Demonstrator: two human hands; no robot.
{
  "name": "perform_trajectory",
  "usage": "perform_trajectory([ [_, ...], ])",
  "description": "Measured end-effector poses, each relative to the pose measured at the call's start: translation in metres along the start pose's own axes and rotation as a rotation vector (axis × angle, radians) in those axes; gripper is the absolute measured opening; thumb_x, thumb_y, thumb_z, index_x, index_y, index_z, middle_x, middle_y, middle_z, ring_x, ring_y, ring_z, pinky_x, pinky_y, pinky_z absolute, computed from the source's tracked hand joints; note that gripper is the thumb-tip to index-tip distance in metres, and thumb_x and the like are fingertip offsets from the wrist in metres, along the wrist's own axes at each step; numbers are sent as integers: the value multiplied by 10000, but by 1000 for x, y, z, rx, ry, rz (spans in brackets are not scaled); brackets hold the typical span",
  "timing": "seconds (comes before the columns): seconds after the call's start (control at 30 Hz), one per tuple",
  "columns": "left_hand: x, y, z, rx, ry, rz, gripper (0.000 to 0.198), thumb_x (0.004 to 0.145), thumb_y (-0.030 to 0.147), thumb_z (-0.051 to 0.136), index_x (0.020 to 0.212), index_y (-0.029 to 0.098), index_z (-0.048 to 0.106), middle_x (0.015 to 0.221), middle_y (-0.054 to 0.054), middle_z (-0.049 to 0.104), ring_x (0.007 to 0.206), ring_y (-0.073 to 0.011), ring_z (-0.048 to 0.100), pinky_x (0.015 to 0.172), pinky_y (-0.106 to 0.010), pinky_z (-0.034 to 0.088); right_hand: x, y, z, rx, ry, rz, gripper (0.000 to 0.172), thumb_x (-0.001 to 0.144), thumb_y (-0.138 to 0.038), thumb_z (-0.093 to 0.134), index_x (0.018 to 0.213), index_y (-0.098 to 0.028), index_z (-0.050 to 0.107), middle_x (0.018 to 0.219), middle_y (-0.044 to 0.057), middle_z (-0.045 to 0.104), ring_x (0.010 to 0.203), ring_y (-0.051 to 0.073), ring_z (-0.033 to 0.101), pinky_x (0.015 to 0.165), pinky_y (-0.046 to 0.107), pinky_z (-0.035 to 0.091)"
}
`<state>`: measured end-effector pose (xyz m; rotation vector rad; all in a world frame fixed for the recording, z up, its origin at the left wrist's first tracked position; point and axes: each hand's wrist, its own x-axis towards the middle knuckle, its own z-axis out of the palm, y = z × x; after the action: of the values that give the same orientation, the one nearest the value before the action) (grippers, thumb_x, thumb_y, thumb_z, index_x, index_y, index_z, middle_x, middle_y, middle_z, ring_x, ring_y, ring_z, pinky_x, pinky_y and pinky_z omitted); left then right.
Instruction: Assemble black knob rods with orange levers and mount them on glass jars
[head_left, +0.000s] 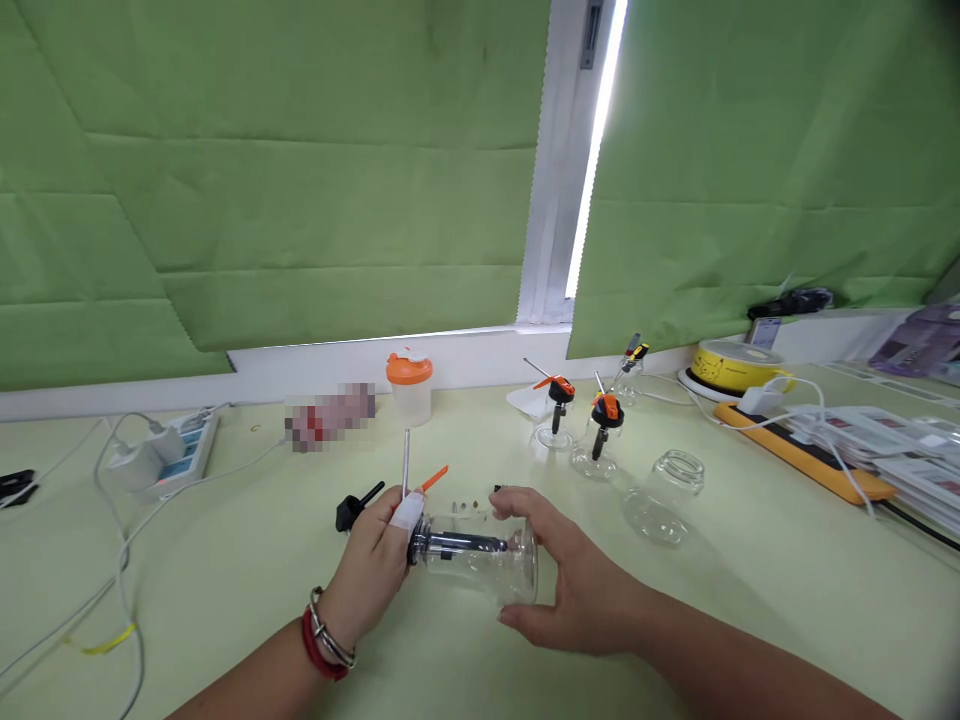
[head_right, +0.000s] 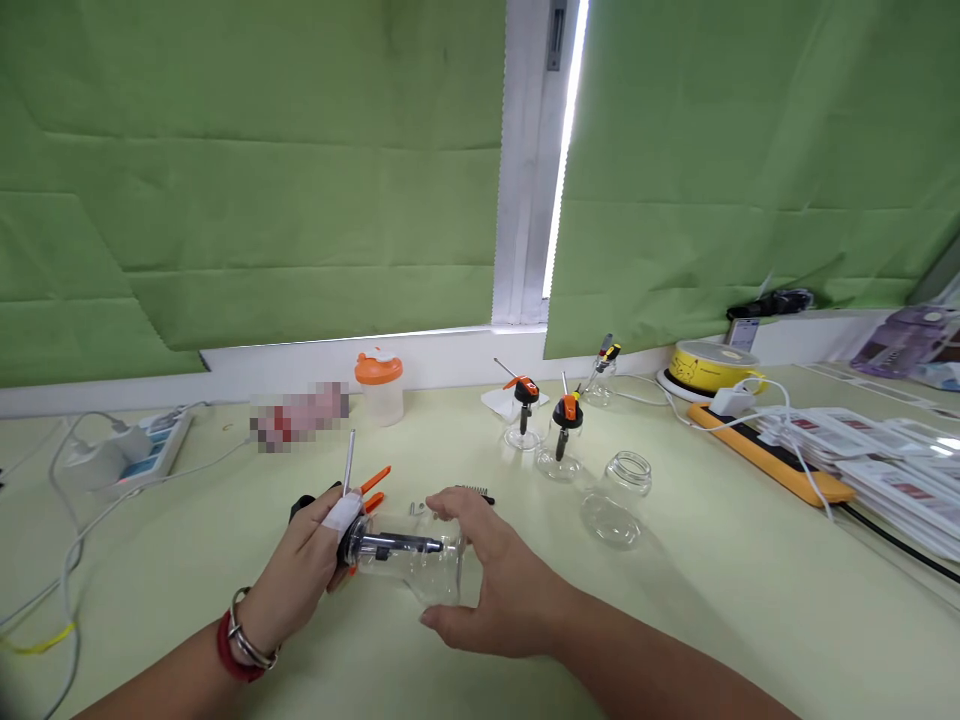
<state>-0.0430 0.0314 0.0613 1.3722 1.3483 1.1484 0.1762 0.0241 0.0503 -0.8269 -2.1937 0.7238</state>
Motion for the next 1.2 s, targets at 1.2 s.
perform_trajectory([
  [1.2, 18, -2, -20, -302, 121, -92, 263, 775, 431, 482, 711, 177, 495, 605, 3, 572, 347, -67, 370, 354, -235, 346, 41, 132, -13, -15, 453, 493, 686, 644, -385, 682, 1247, -257, 380, 1302, 71, 471, 1208, 265, 443, 1010, 456, 337],
])
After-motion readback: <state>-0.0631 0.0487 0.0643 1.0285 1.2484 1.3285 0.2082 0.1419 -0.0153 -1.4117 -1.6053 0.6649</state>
